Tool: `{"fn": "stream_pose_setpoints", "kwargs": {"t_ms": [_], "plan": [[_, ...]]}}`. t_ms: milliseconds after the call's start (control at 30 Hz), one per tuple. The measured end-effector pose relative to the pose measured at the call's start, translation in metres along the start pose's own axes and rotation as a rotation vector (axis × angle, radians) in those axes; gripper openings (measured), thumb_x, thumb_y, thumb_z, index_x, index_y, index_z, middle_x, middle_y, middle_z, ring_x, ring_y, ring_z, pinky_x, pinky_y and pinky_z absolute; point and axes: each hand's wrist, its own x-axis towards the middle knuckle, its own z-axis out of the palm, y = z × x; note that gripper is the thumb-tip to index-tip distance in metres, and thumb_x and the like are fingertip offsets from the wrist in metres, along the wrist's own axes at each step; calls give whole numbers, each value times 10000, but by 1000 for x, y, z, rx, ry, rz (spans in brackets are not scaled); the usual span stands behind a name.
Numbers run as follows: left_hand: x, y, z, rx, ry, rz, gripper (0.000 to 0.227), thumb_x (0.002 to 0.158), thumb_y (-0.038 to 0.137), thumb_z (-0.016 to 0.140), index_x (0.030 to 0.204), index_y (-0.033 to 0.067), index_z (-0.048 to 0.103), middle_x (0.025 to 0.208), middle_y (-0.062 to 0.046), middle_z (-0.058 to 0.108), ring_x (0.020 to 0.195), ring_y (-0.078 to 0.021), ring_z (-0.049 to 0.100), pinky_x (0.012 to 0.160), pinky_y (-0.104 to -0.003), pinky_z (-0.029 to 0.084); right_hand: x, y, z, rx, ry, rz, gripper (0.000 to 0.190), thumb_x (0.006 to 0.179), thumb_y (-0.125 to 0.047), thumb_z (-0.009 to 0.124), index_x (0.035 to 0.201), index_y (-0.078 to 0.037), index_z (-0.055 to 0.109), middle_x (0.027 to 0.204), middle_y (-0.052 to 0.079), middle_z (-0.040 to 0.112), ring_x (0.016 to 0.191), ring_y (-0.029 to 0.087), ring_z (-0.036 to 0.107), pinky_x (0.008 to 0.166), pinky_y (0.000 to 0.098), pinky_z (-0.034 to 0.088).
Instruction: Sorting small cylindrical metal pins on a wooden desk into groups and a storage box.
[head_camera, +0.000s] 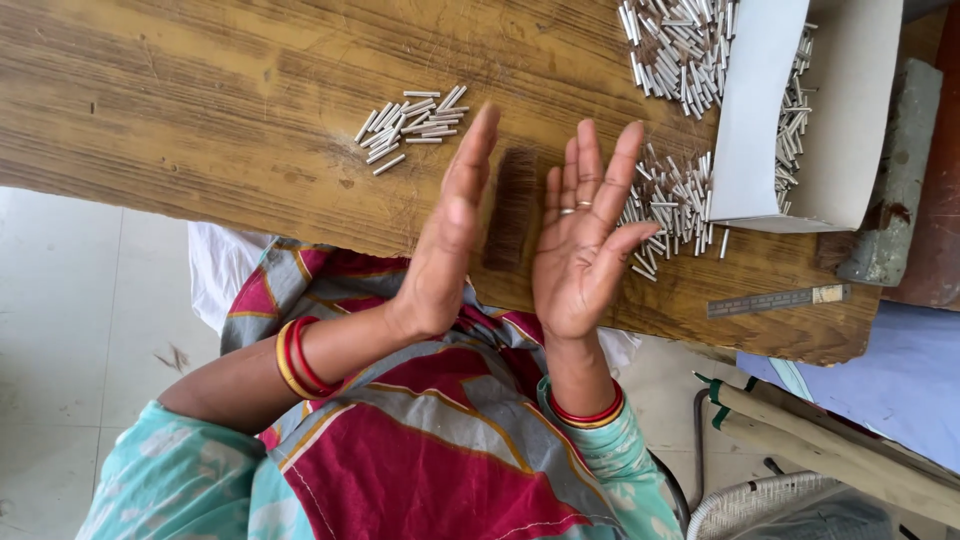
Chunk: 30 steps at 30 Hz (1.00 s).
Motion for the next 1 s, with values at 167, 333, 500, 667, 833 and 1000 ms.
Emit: {"fn": "stream_pose_setpoints", "kwargs": {"t_ms": [167, 333, 500, 667, 833, 1000], "plan": [[25, 10, -30, 732, -217, 37, 283, 984, 226, 651, 1236, 108, 697, 1218, -110, 667, 1155, -298, 656, 1010, -380, 539, -3, -23, -19, -660, -70, 15, 316, 1070, -152, 687, 1377, -86, 648, 1271, 110, 652, 1128, 180, 646, 970, 312, 545], [34, 3, -34, 978, -384, 222, 256, 859, 109, 666, 1108, 81, 724, 1070, -98, 648, 1014, -323, 636, 893, -421, 541, 8, -36, -6, -971, -147, 35, 334, 898, 49, 778, 1215, -32, 709, 1091, 74, 713, 915, 142, 722, 766, 261, 581], [39, 1, -33, 1140, -477, 246, 116, 844, 127, 629, 939, 98, 688, 983, -82, 603, 934, -292, 622, 824, -389, 548, 12, -38, -3, -1029, -194, 43, 358, 873, 48, 781, 1212, -39, 706, 1061, 93, 708, 879, 170, 727, 749, 275, 582], [41, -1, -33, 1207, -505, 304, 111, 839, 142, 645, 935, 92, 669, 976, -82, 591, 934, -281, 624, 797, -378, 556, 14, -37, -5, -1055, -193, 40, 318, 877, 35, 790, 1177, -36, 709, 1044, 89, 709, 871, 174, 730, 742, 278, 584], [42, -3, -36, 1147, -487, 348, 157, 817, 177, 700, 941, 90, 662, 1005, -79, 597, 934, -277, 620, 785, -385, 558, 17, -38, -5, -1071, -182, 67, 291, 866, 21, 790, 1142, -25, 709, 1033, 85, 709, 821, 169, 726, 698, 278, 583], [38, -5, -38, 1105, -452, 375, 262, 841, 196, 743, 1077, 88, 705, 1070, -46, 627, 942, -251, 631, 752, -372, 568, 19, -34, -9, -1064, -200, 76, 218, 853, 46, 778, 1054, -18, 723, 940, 79, 699, 776, 163, 722, 673, 280, 586]]}}
